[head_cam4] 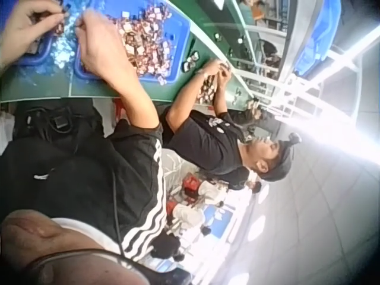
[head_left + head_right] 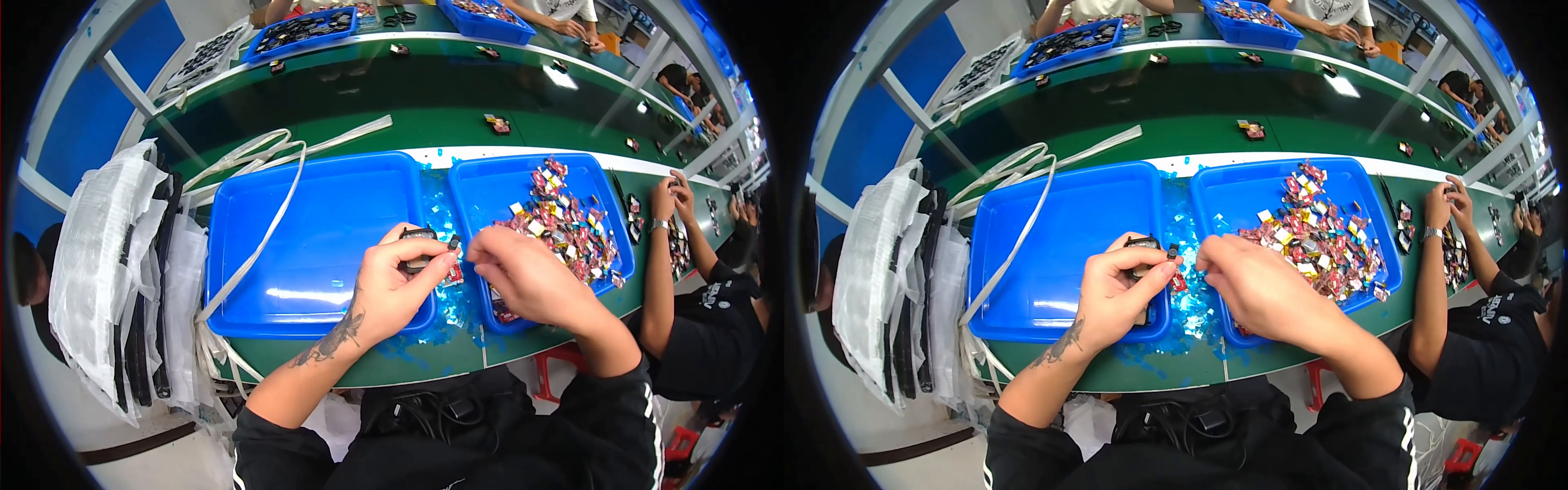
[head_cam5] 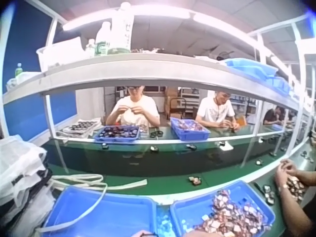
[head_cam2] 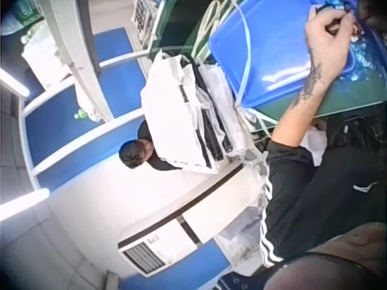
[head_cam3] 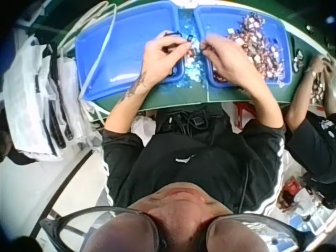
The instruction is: Assembling small electronic housing units by manually joining parts from trays on a factory assembly line.
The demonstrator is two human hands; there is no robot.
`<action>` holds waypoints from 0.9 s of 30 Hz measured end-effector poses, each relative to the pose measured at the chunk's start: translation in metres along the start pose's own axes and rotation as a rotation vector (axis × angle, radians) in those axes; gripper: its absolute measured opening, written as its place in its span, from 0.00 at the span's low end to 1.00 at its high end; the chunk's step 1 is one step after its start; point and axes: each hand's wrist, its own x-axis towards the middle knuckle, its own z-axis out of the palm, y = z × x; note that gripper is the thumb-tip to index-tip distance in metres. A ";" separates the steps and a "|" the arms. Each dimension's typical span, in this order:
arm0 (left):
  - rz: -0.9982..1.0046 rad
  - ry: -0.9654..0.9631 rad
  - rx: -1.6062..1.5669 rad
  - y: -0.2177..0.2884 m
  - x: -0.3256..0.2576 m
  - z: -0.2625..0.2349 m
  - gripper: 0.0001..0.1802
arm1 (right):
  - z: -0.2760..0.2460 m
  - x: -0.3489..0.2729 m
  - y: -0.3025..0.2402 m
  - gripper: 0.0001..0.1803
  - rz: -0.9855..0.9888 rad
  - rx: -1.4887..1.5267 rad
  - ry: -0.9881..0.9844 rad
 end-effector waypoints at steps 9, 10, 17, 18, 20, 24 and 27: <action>-0.009 -0.087 0.117 0.010 -0.001 -0.003 0.08 | 0.027 0.002 -0.003 0.04 0.088 0.755 0.226; 0.020 -0.056 0.068 0.013 0.000 -0.002 0.12 | 0.026 -0.001 -0.004 0.04 0.043 0.831 0.324; -0.145 -0.006 -0.092 0.007 0.004 -0.007 0.11 | 0.016 -0.018 0.005 0.09 0.182 0.749 0.186; -0.128 -0.039 -0.007 0.006 0.004 -0.007 0.10 | 0.018 -0.019 0.002 0.11 0.245 0.800 0.130; -0.026 -0.021 0.332 0.015 0.000 -0.008 0.09 | 0.019 -0.018 0.000 0.08 0.140 0.630 0.109; -0.037 0.061 0.232 0.012 -0.002 0.000 0.09 | 0.029 -0.020 -0.005 0.07 -0.028 0.359 0.218; -0.248 -0.092 0.112 0.008 -0.004 -0.005 0.13 | 0.037 -0.018 0.002 0.07 -0.015 0.429 0.162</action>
